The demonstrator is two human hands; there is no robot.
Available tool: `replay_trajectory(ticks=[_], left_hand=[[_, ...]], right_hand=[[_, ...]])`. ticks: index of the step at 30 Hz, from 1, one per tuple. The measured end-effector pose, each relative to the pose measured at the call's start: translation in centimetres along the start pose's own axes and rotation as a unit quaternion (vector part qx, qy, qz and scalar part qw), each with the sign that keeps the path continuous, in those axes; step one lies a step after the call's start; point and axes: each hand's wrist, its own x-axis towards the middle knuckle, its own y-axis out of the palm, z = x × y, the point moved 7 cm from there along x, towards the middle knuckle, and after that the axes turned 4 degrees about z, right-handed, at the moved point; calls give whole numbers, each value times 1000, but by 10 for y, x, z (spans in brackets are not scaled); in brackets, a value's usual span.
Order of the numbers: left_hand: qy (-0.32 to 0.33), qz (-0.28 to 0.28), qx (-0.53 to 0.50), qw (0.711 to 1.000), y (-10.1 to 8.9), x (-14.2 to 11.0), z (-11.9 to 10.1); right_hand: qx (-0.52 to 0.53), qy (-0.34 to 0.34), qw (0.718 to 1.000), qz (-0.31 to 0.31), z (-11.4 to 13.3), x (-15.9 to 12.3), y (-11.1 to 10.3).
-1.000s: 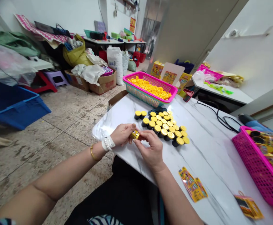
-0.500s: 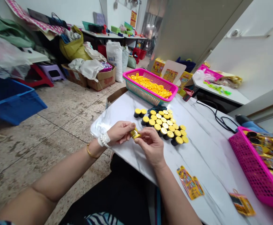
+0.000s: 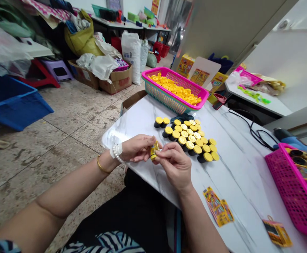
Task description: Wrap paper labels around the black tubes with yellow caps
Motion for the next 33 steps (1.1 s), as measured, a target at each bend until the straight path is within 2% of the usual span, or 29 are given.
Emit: replay_trajectory(ticks=[2, 4, 8, 12, 14, 17, 22, 26, 31, 33], left_hand=[[-6, 15, -5, 1000, 2, 0, 1], [-10, 6, -3, 1000, 0, 1, 2], [-21, -20, 8, 1000, -4, 0, 3], [-35, 27, -10, 999, 0, -1, 3], [-23, 27, -25, 999, -1, -1, 1], [8, -13, -48, 999, -5, 1, 0], [17, -42, -52, 998, -7, 4, 2], [24, -58, -68, 996, -10, 5, 3], [73, -64, -25, 995, -11, 4, -1], [97, -68, 4, 993, -10, 3, -5]], right_hand=[[11, 0, 1000, -1, 0, -1, 0], [5, 15, 1000, 11, -3, -1, 2], [-75, 6, 997, 28, -3, -2, 3], [-83, -35, 996, -4, 4, -5, -1], [-69, -42, 996, -27, 6, -6, -4], [-60, -35, 996, -57, 5, -5, -8], [-83, 14, 996, -37, -5, -1, -7], [-145, 9, 988, -53, -7, -2, -8], [-156, 0, 983, -97, -5, -5, -9], [-135, 17, 983, -124, -7, -5, -11]])
